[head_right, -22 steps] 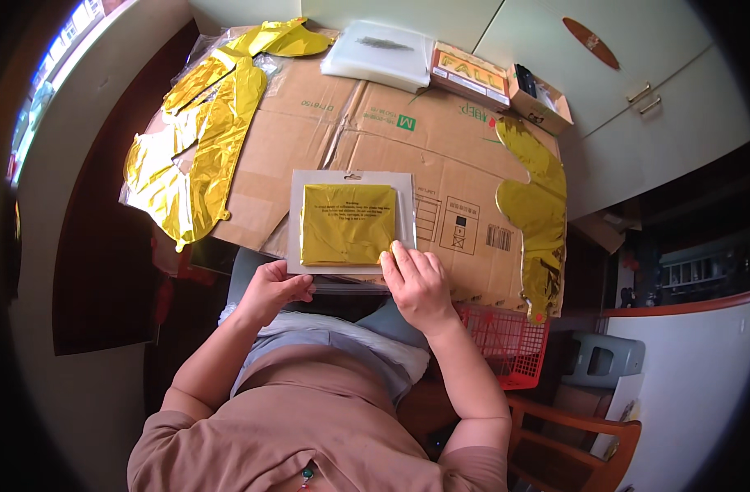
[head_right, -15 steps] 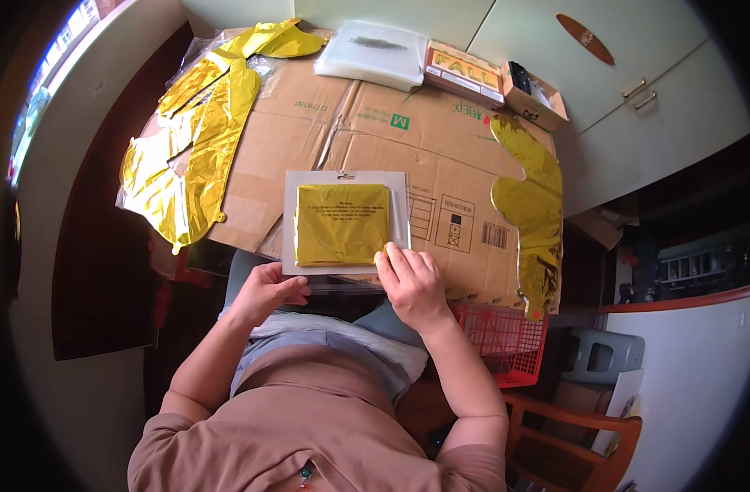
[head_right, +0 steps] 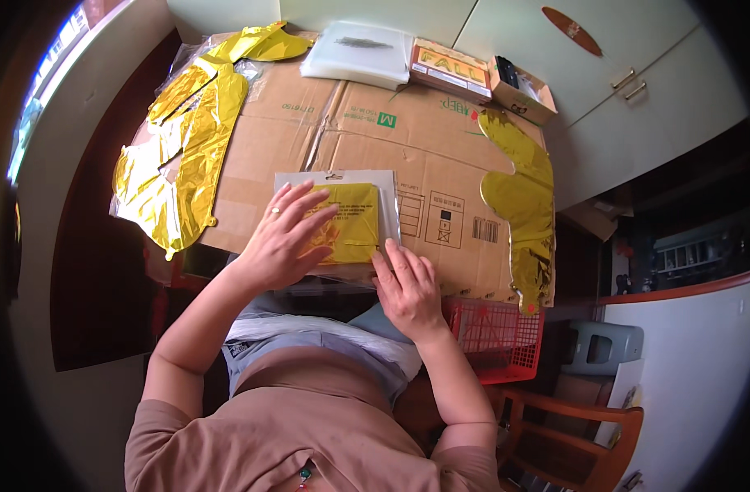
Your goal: Manually folding gold-colored sheets and placing them into clear plastic protective sleeves.
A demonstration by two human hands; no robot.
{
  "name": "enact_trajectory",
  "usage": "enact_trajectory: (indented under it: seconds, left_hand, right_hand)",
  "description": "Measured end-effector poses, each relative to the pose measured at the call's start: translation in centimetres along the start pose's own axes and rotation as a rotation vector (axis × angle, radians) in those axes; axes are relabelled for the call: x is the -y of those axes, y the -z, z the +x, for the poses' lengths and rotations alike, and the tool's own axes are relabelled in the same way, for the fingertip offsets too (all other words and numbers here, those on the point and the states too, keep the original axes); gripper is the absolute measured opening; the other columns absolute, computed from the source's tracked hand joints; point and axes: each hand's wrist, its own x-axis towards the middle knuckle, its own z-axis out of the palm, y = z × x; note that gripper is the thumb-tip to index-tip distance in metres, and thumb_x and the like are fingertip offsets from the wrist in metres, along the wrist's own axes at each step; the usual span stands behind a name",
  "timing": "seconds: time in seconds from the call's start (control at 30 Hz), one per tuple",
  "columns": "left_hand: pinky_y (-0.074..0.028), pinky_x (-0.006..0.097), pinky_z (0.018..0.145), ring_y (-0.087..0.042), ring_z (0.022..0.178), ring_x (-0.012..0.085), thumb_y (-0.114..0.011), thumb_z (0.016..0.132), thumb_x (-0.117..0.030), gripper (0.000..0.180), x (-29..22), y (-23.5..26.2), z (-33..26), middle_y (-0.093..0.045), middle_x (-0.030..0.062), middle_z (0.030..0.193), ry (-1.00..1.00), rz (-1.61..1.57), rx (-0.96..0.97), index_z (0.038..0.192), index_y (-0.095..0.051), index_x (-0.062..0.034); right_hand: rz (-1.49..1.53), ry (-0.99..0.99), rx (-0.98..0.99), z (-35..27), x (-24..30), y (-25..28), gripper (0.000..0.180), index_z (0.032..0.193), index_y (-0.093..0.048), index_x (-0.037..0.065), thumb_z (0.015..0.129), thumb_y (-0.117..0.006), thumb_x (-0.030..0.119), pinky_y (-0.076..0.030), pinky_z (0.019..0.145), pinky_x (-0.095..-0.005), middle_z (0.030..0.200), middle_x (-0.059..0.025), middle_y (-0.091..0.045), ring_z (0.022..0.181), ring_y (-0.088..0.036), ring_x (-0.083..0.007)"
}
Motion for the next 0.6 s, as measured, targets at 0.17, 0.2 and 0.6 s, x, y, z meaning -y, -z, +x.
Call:
enact_trajectory:
  seconds: [0.17,0.2,0.6]
  left_hand:
    - [-0.012,0.049,0.115,-0.015,0.143,0.0332,-0.060,0.085,-0.041,0.076,1.4,-3.4,1.2,-0.024,0.0148,0.153,-0.062,0.046,0.304,0.146,-0.028,-0.0085]
    - [-0.012,0.050,0.115,-0.018,0.143,0.0336,-0.055,0.087,-0.046,0.074,1.6,-4.0,1.0,-0.026,0.0155,0.152,-0.075,0.062,0.327,0.145,-0.030,-0.0081]
    - [-0.011,0.052,0.114,-0.019,0.142,0.0364,-0.047,0.084,-0.066,0.086,2.2,-4.3,0.7,-0.025,0.0194,0.151,-0.143,0.110,0.375,0.145,-0.030,-0.0082]
  right_hand:
    - [-0.017,0.054,0.116,-0.7,-0.2,-0.4,0.043,0.124,-0.057,0.005,0.082,-0.063,0.015,-0.039,0.099,-0.0432,0.132,-0.0125,-0.053,0.119,-0.050,-0.0305]
    - [-0.012,0.052,0.124,-1.1,-0.2,-0.5,0.044,0.125,-0.057,0.005,0.082,-0.062,0.015,-0.039,0.100,-0.0431,0.133,-0.0126,-0.052,0.120,-0.050,-0.0305]
    - [0.091,0.041,0.108,-3.4,-1.7,-0.4,0.050,0.122,-0.058,0.006,0.075,-0.072,0.015,-0.038,0.102,-0.0437,0.132,-0.0114,-0.053,0.123,-0.050,-0.0290]
